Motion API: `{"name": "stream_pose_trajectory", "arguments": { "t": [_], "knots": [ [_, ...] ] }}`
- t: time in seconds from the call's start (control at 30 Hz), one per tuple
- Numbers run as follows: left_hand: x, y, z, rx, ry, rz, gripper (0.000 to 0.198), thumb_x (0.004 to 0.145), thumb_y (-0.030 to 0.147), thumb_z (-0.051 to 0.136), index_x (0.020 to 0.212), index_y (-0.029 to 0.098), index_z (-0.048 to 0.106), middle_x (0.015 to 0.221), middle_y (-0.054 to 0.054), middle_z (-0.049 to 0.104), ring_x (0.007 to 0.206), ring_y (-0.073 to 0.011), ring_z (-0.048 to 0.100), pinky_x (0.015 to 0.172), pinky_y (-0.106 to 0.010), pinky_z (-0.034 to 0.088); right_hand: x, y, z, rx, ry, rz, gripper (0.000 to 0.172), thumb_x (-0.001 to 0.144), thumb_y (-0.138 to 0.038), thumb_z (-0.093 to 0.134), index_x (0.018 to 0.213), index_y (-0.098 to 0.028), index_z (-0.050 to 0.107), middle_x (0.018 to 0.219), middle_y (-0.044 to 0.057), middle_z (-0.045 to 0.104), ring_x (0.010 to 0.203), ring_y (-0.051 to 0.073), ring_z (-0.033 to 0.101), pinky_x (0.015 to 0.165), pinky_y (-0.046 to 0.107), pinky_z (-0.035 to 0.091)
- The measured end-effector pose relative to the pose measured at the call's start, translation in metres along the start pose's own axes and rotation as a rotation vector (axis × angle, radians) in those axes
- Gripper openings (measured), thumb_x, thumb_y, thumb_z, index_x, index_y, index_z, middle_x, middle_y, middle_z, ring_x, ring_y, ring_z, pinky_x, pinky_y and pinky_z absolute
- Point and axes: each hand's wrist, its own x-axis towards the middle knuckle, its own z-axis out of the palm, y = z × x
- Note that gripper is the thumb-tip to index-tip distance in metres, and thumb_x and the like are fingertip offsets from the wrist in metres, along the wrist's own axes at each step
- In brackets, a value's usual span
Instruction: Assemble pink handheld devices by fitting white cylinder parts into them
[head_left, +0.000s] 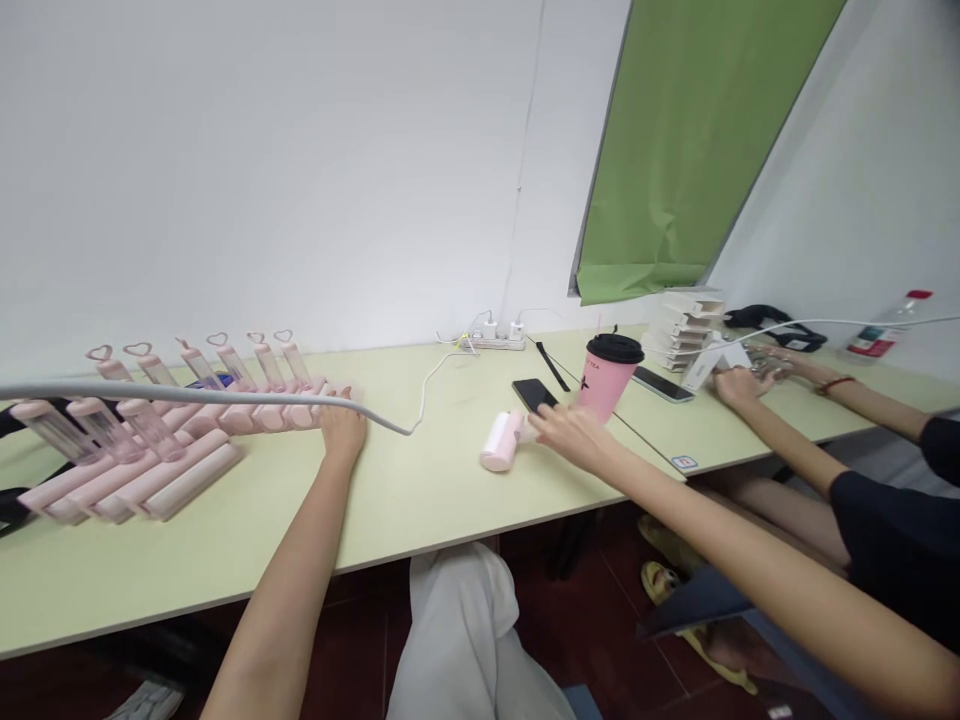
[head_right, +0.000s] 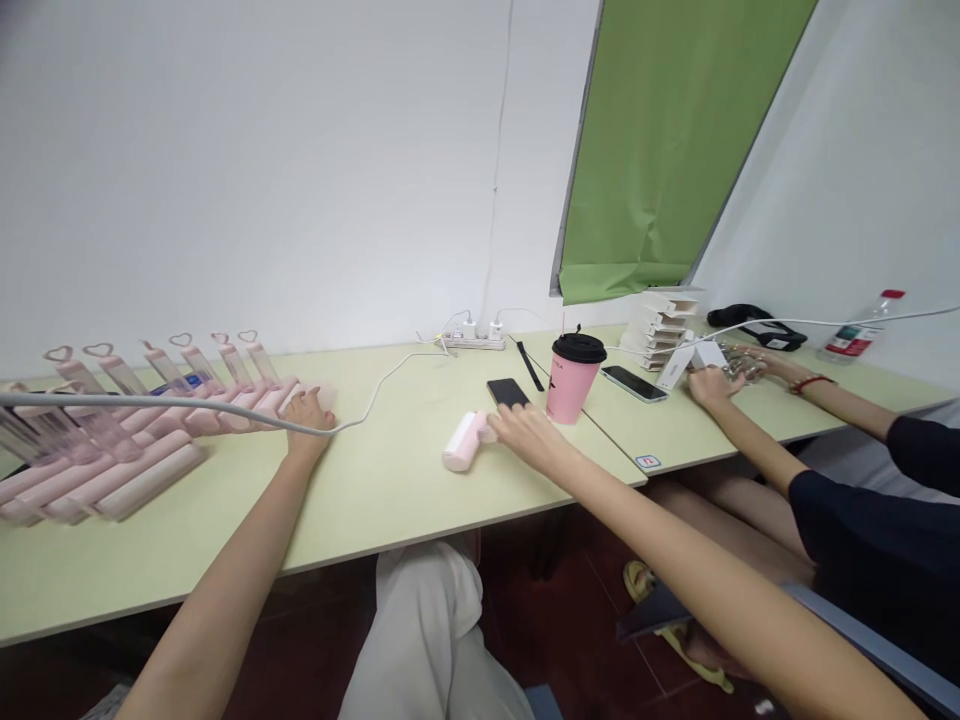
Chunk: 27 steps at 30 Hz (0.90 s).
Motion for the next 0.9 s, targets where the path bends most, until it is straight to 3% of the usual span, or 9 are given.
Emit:
{"name": "stream_pose_trajectory", "arguments": {
  "t": [0.13,0.23,0.4,0.53,0.63,0.77,0.9],
  "knots": [
    [0.001,0.000,0.002,0.010,-0.011,-0.066,0.055,0.076,0.023,0.046,0.127,0.006,0.040,0.125,-0.024,0.039,0.117,-0.0349,0.038,0.094,-0.049,0.033,0.008,-0.022,0.013,0.015,-0.029,-0.094,0.031,0.091,-0.015,0.030,0.119,-0.012,0.044,0.090,0.014,0.059,0.073,0.019,0.057,0.059,0.028,0.032],
    [0.002,-0.002,0.006,-0.014,-0.019,-0.124,0.059,0.076,0.027,0.048,0.129,0.003,0.036,0.126,-0.026,0.038,0.118,-0.0358,0.037,0.094,-0.049,0.033,0.033,-0.030,0.011,0.048,-0.027,-0.132,0.032,0.091,-0.013,0.026,0.118,-0.013,0.043,0.090,0.015,0.059,0.074,0.020,0.058,0.060,0.029,0.034],
    [0.003,0.000,0.008,-0.009,-0.092,-0.235,0.059,0.077,0.034,0.048,0.129,0.010,0.039,0.121,-0.023,0.045,0.114,-0.0366,0.042,0.087,-0.048,0.038,0.108,-0.054,0.012,0.111,-0.012,-0.175,0.032,0.089,-0.008,0.029,0.115,-0.012,0.046,0.094,0.016,0.060,0.081,0.021,0.060,0.063,0.028,0.039],
    [0.003,0.006,0.003,0.032,-0.105,-0.251,0.057,0.077,0.036,0.048,0.128,0.012,0.041,0.117,-0.022,0.049,0.110,-0.0352,0.047,0.086,-0.048,0.038,0.173,-0.083,0.022,0.216,-0.047,-0.158,0.030,0.090,-0.009,0.030,0.115,-0.010,0.046,0.096,0.017,0.062,0.089,0.020,0.061,0.066,0.027,0.044],
    [0.004,0.008,0.001,0.039,-0.108,-0.212,0.056,0.078,0.035,0.047,0.127,0.010,0.040,0.115,-0.023,0.051,0.110,-0.0350,0.048,0.085,-0.047,0.038,0.207,-0.097,0.026,0.275,-0.035,-0.139,0.031,0.090,-0.009,0.030,0.115,-0.012,0.048,0.097,0.015,0.063,0.089,0.020,0.062,0.067,0.026,0.045],
    [0.006,0.006,0.004,0.011,-0.093,-0.180,0.059,0.079,0.036,0.046,0.131,0.011,0.035,0.117,-0.022,0.051,0.111,-0.0346,0.047,0.084,-0.046,0.039,0.212,-0.093,0.024,0.282,-0.028,-0.150,0.029,0.091,-0.015,0.031,0.113,-0.014,0.051,0.095,0.013,0.065,0.089,0.020,0.063,0.068,0.027,0.045],
    [0.007,0.006,0.005,-0.070,-0.078,-0.182,0.072,0.078,0.039,0.048,0.137,0.008,0.022,0.113,-0.022,0.053,0.107,-0.0334,0.051,0.083,-0.044,0.042,0.174,-0.070,0.019,0.258,-0.071,-0.165,0.030,0.092,-0.023,0.035,0.116,-0.016,0.051,0.094,0.012,0.066,0.088,0.021,0.063,0.067,0.027,0.044]
  ]
}}
